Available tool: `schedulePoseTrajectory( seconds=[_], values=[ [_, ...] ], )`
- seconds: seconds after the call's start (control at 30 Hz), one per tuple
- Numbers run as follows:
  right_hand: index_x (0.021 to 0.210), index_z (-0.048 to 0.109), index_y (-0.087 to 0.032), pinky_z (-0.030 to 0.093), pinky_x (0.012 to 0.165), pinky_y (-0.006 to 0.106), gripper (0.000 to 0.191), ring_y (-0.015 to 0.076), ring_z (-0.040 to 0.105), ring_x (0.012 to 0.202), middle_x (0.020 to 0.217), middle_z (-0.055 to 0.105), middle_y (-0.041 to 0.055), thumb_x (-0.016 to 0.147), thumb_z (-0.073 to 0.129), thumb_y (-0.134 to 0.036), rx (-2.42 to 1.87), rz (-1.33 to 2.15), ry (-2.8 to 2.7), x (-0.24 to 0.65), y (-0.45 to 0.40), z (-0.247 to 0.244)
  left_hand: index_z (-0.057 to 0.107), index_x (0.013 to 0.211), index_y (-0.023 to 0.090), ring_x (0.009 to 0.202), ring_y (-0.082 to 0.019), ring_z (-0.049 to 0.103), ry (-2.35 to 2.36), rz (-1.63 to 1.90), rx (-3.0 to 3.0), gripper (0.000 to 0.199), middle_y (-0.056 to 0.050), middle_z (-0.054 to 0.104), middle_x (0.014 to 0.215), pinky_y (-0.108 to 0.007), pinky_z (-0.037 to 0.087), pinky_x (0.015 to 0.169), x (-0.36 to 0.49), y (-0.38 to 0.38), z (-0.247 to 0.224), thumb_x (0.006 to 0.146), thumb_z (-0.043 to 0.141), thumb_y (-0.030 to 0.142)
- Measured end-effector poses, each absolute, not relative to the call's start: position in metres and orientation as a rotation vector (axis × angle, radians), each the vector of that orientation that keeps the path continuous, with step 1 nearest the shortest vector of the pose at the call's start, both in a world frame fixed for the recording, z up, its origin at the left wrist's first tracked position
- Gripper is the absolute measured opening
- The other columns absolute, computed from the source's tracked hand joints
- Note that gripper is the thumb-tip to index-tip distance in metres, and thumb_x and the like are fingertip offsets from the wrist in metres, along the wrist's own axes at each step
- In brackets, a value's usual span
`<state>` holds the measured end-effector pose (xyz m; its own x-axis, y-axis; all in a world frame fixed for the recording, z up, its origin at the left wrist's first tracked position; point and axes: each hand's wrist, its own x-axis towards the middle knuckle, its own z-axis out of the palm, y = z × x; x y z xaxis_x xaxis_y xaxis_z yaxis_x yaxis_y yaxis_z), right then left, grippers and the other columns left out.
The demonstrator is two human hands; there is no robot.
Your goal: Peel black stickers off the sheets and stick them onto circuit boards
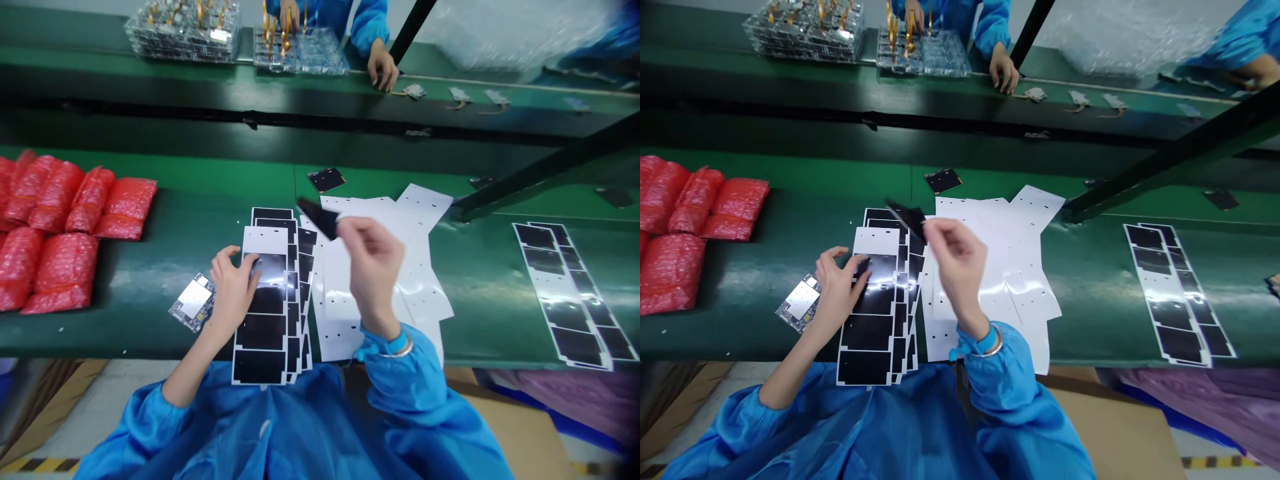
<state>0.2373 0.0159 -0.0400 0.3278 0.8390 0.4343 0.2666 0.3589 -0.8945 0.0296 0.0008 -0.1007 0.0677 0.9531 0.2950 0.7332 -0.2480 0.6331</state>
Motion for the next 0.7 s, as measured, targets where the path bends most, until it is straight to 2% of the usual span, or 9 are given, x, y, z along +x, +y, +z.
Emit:
schedulePoseTrajectory(
  seconds=[0.03,0.1,0.2,0.27,0.37,0.47,0.57,0.63,0.7],
  values=[
    [0.086,0.074,-0.025,0.062,0.074,0.03,0.009,0.0146,0.074,0.079,0.083,0.078,-0.0021,0.092,0.067,-0.023,-1.154,0.571,-1.32,0.229,0.012,-0.043,0.066,0.114,0.022,0.118,-0.033,0.051,1.656,0.956,2.053,0.021,-0.015,0.05,0.125,-0.056,0.047,0.097,0.03,-0.001,-0.1,0.093,0.061,0.025],
    [0.092,0.076,-0.026,0.063,0.083,0.034,0.013,0.0161,0.076,0.09,0.093,0.081,-0.0003,0.093,0.065,-0.02,-1.03,0.681,-1.565,0.214,0.004,-0.048,0.064,0.123,0.026,0.127,-0.031,0.049,1.507,0.962,2.03,0.028,-0.013,0.048,0.132,-0.055,0.046,0.107,0.03,-0.007,-0.094,0.097,0.059,0.032],
    [0.104,0.074,-0.026,0.061,0.096,0.042,0.019,0.0182,0.074,0.106,0.109,0.08,0.0034,0.098,0.058,-0.019,-0.903,0.801,-1.655,0.205,-0.005,-0.053,0.059,0.131,0.027,0.129,-0.026,0.052,1.276,1.028,1.81,0.034,-0.01,0.052,0.131,-0.048,0.045,0.113,0.021,-0.018,-0.084,0.098,0.057,0.039],
    [0.112,0.071,-0.025,0.061,0.095,0.041,0.019,0.0189,0.074,0.109,0.114,0.078,0.0059,0.096,0.061,-0.021,-0.966,0.851,-1.521,0.21,-0.003,-0.057,0.056,0.136,0.026,0.129,-0.027,0.054,1.203,0.997,1.696,0.041,-0.011,0.053,0.133,-0.048,0.046,0.112,0.012,-0.024,-0.08,0.098,0.059,0.04],
    [0.117,0.066,-0.023,0.064,0.084,0.036,0.029,0.0187,0.075,0.097,0.108,0.077,0.0067,0.088,0.072,-0.028,-1.043,1.035,-1.412,0.219,0.004,-0.064,0.056,0.137,0.028,0.127,-0.027,0.055,1.15,0.931,1.702,0.041,-0.011,0.052,0.134,-0.048,0.048,0.109,0.001,-0.032,-0.074,0.098,0.059,0.039],
    [0.095,0.068,-0.021,0.063,0.068,0.03,0.015,0.0153,0.073,0.073,0.08,0.074,0.0007,0.088,0.073,-0.033,-1.049,1.176,-1.514,0.216,0.006,-0.068,0.06,0.132,0.027,0.123,-0.026,0.055,1.165,0.86,1.915,0.037,-0.011,0.052,0.129,-0.046,0.05,0.105,-0.007,-0.037,-0.068,0.097,0.061,0.04],
    [0.081,0.067,-0.021,0.059,0.063,0.029,0.013,0.0145,0.068,0.068,0.073,0.071,-0.0003,0.091,0.071,-0.028,-1.093,0.876,-1.734,0.209,-0.001,-0.065,0.066,0.122,0.022,0.118,-0.033,0.054,1.399,0.627,2.26,0.037,-0.015,0.054,0.127,-0.052,0.048,0.1,-0.026,-0.044,-0.067,0.093,0.065,0.045],
    [0.085,0.068,-0.021,0.057,0.065,0.031,0.009,0.0159,0.067,0.071,0.075,0.072,0.0013,0.094,0.067,-0.021,-1.092,0.566,-1.892,0.208,-0.007,-0.061,0.063,0.129,0.02,0.112,-0.038,0.055,1.679,0.421,2.417,0.049,-0.019,0.056,0.128,-0.056,0.048,0.093,-0.046,-0.051,-0.072,0.089,0.068,0.048],
    [0.089,0.067,-0.021,0.056,0.066,0.031,0.007,0.0166,0.066,0.073,0.077,0.072,0.0022,0.094,0.066,-0.016,-1.09,0.359,-1.951,0.213,-0.011,-0.058,0.059,0.134,0.016,0.105,-0.04,0.058,1.911,0.281,2.457,0.058,-0.023,0.059,0.124,-0.055,0.05,0.085,-0.07,-0.059,-0.08,0.088,0.069,0.051]
  ],
)
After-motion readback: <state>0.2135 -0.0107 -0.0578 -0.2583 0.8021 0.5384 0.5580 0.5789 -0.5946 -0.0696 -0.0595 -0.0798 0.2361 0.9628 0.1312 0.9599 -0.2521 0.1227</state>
